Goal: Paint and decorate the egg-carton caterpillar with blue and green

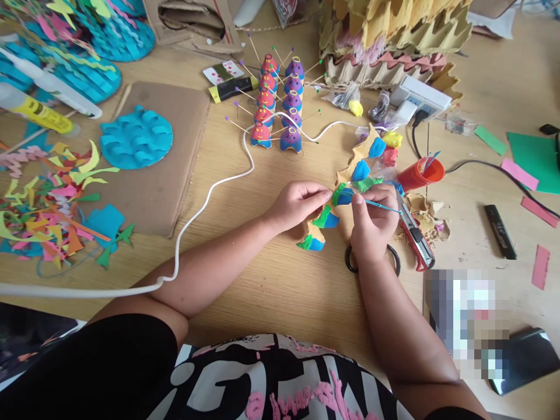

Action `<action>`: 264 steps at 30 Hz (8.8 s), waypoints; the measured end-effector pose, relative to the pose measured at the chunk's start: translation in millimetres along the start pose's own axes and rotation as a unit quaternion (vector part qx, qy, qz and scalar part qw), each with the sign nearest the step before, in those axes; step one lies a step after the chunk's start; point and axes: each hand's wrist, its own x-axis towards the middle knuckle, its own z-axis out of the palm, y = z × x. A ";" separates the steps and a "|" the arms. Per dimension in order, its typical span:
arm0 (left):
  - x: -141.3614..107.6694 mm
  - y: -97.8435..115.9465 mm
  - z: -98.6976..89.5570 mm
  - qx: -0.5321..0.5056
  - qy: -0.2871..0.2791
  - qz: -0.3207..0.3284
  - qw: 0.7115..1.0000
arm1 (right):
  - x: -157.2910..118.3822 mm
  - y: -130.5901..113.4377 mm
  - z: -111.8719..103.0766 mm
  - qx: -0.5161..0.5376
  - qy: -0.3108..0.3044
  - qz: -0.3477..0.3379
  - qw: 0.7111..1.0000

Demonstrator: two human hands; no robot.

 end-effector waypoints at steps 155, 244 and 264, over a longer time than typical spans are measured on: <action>5.8 14.4 3.1 -0.280 0.078 -0.169 0.942 | -2.2 -4.4 0.1 -0.039 -0.039 -0.036 0.998; 10.9 9.6 -15.1 -0.337 0.000 -0.242 0.910 | 1.9 -2.5 0.3 0.180 -0.186 0.259 0.931; 10.3 18.7 -4.2 -0.381 0.010 -0.244 0.891 | 1.4 -15.4 -0.6 -0.012 -0.129 0.056 0.990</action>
